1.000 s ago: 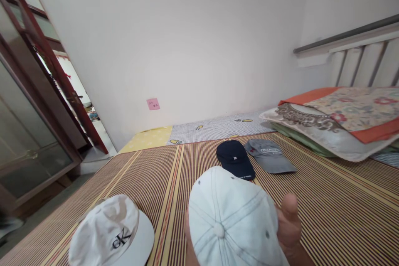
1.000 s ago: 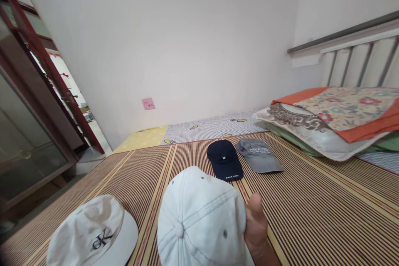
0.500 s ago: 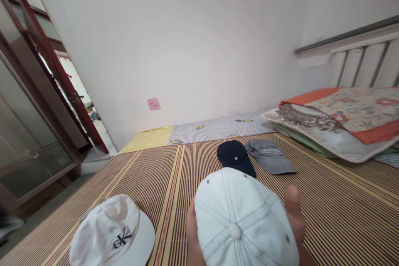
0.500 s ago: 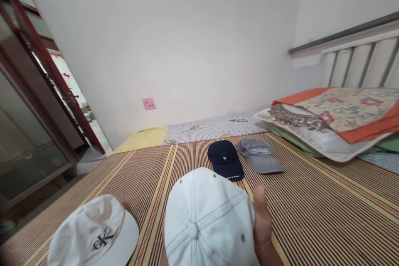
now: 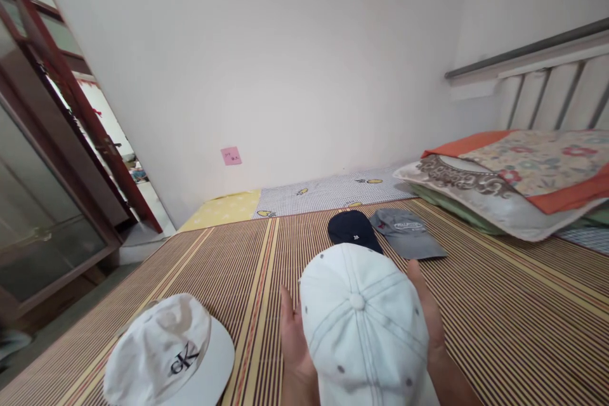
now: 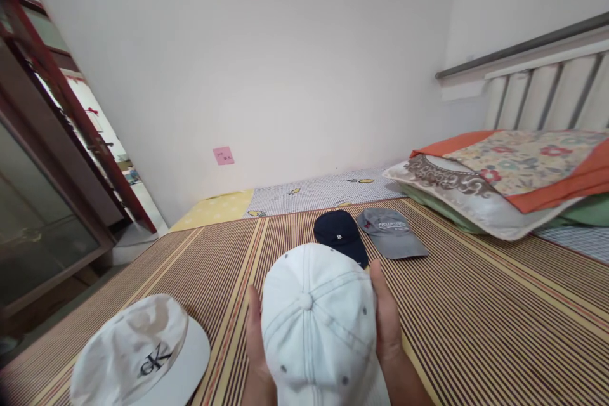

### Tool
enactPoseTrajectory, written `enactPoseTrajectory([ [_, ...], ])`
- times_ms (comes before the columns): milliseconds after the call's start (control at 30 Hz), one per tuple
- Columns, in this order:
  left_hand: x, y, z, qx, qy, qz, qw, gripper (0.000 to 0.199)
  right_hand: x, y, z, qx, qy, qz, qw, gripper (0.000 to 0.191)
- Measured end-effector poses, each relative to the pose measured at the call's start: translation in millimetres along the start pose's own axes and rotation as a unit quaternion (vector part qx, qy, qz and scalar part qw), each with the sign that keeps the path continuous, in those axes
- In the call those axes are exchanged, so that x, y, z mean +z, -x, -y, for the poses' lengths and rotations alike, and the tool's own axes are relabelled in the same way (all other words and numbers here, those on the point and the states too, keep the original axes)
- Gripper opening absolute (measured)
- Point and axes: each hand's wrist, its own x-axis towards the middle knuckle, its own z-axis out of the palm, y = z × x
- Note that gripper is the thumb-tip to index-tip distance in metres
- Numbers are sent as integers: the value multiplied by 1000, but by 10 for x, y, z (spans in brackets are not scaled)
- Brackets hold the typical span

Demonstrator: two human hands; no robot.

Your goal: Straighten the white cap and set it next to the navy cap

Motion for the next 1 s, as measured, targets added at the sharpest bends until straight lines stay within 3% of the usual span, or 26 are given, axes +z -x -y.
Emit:
enactPoseTrajectory([
  [200, 107, -68, 68, -19, -7, 21, 1000, 70, -155, -81, 131, -53, -2, -46, 998, 59],
  [400, 10, -95, -16, 0, 14, 17, 1000, 68, -269, -170, -22, -22, 23, 41, 999, 79],
  [467, -67, -54, -83, 12, 18, 10, 1000, 68, -324, -221, -133, -7, 22, 56, 998, 78],
  [600, -186, 31, -174, 11, -4, -70, 997, 67, -348, -274, -246, 23, 6, 40, 999, 67],
  [733, -185, 34, -173, 25, -8, -142, 990, 63, -264, -253, -201, 38, 6, 13, 999, 63],
  [1000, -176, 20, -172, -9, -1, -198, 980, 64, -331, -312, -205, 26, 22, -28, 999, 64],
])
